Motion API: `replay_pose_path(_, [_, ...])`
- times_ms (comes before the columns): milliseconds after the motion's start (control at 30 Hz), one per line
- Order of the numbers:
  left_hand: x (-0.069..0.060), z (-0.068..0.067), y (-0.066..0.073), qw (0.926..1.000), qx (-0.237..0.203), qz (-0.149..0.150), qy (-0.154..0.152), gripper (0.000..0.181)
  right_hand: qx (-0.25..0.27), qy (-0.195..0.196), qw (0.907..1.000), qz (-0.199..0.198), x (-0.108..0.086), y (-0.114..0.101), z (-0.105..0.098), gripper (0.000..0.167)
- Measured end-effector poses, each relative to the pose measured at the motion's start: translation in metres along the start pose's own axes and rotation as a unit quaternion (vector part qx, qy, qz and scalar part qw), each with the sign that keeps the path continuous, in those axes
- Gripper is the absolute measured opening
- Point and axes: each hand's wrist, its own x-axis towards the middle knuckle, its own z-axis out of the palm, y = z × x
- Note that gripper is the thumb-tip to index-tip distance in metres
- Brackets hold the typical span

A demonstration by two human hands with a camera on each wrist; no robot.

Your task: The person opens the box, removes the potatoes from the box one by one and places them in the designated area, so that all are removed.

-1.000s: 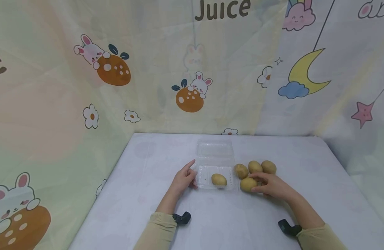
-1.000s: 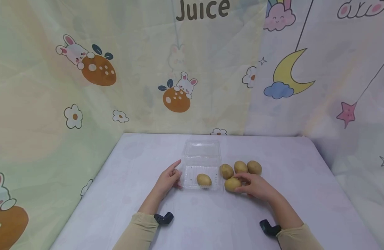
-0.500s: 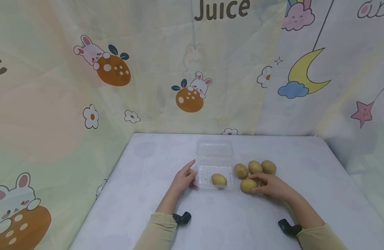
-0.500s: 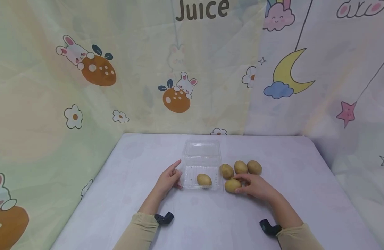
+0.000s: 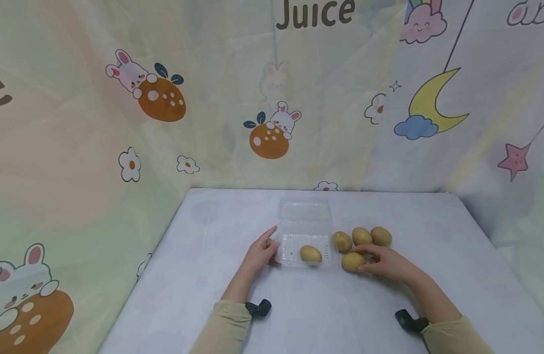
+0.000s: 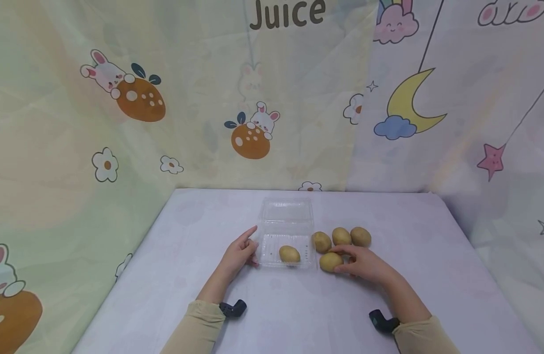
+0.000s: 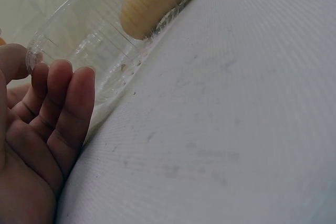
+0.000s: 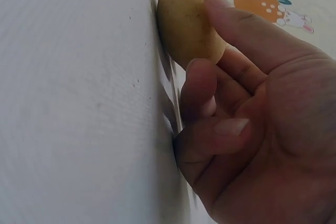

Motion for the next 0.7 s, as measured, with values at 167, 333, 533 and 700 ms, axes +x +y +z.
replay_pose_path(167, [0.0,0.0,0.0,1.0,0.0,-0.003,0.001,0.057,-0.005,0.007,0.9999,-0.009,-0.001,-0.001,-0.003,0.054])
replay_pose_path(333, [-0.001,0.0,0.002,1.0,0.001,-0.003,0.001,0.057,-0.006,0.012,0.9996,-0.023,-0.002,-0.004,-0.007,0.049])
replay_pose_path(533, [-0.001,0.001,0.003,1.0,0.001,-0.002,-0.002,0.057,-0.012,0.025,0.9992,-0.028,-0.004,-0.01,-0.014,0.043])
replay_pose_path(700, [-0.001,0.0,0.002,1.0,0.002,0.005,-0.005,0.057,-0.02,0.027,0.9992,-0.021,-0.005,-0.021,-0.021,0.038])
